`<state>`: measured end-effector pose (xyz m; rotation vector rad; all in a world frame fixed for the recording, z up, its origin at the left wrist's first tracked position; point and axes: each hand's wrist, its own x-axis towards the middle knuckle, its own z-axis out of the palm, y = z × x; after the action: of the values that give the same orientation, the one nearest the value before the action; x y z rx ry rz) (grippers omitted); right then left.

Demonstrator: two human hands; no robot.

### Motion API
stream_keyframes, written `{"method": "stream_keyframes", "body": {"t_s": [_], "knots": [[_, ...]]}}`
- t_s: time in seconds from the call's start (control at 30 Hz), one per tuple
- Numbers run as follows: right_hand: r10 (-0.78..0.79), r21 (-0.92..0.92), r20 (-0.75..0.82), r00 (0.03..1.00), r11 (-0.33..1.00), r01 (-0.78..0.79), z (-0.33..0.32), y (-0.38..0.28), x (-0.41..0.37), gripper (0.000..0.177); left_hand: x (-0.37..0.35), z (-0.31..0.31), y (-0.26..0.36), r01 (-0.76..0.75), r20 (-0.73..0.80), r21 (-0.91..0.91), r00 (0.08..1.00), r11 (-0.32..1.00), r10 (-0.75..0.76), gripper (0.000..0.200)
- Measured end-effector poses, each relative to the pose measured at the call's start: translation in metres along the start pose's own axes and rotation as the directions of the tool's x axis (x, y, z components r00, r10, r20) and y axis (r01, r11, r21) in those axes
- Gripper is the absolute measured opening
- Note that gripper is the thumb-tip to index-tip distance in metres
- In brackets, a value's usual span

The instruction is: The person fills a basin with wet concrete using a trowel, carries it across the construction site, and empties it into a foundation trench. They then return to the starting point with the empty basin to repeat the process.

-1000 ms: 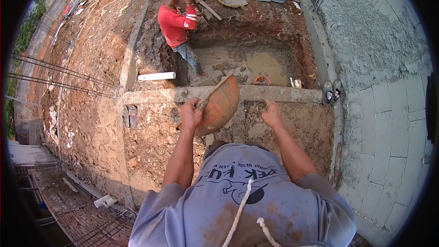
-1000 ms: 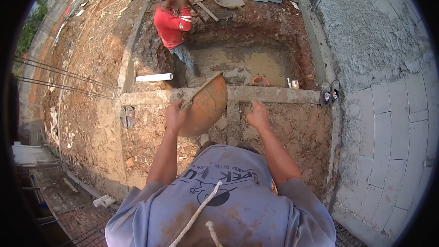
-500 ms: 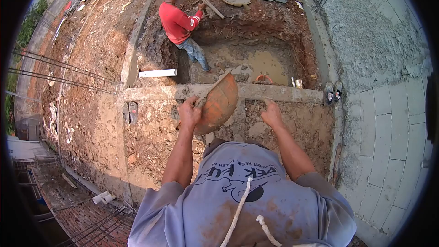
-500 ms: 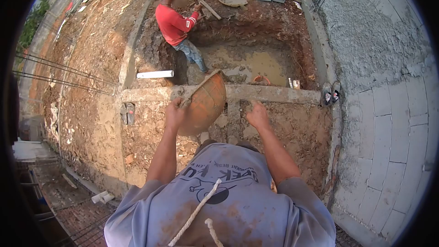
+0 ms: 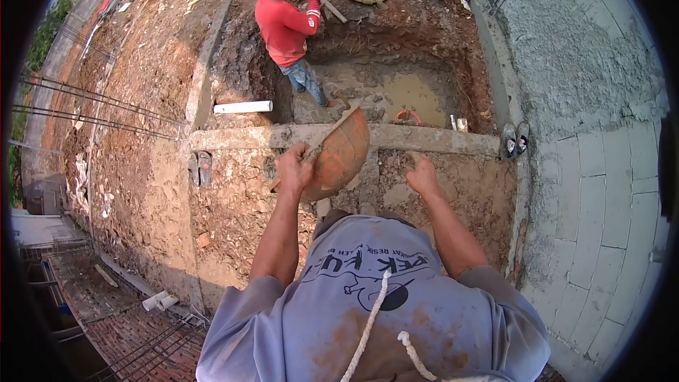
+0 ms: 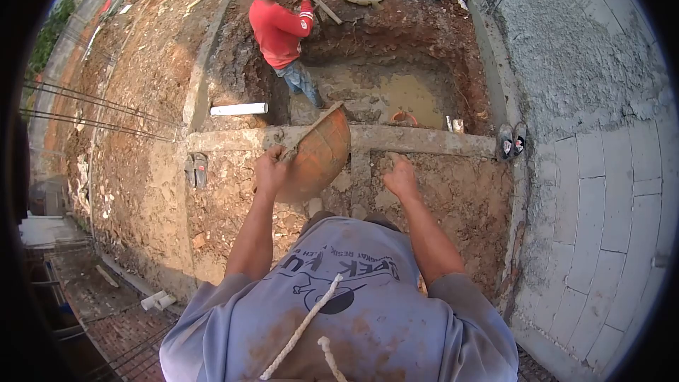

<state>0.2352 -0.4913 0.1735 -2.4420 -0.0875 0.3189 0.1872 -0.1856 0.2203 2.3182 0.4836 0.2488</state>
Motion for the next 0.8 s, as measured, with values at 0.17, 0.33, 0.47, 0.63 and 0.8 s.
{"method": "stream_keyframes", "body": {"t_s": [0.17,0.33,0.47,0.63,0.8], "knots": [[-0.002,0.026,-0.025,1.0,1.0,0.002,0.002,0.005,-0.002,0.042,-0.001,0.0,0.005,0.056,0.043,-0.035,0.998,0.998,-0.055,0.019],[-0.029,0.043,-0.043,0.999,0.999,0.031,0.007,0.014,-0.001,0.042,-0.003,0.0,0.007,0.042,0.039,-0.004,0.998,0.999,-0.042,0.018],[0.002,0.007,-0.025,1.0,1.0,-0.001,0.005,0.01,-0.006,0.041,-0.004,0.0,0.007,0.049,0.037,-0.001,0.998,0.999,-0.049,0.018],[0.016,0.019,-0.017,1.0,1.0,-0.016,0.004,0.008,-0.01,0.041,-0.005,-0.002,0.01,0.099,0.062,-0.021,0.993,0.995,-0.098,0.018],[0.021,-0.005,-0.003,1.0,1.0,-0.021,0.006,0.013,-0.007,0.043,-0.005,-0.002,0.01,0.061,0.042,0.005,0.997,0.998,-0.062,0.019]]}}
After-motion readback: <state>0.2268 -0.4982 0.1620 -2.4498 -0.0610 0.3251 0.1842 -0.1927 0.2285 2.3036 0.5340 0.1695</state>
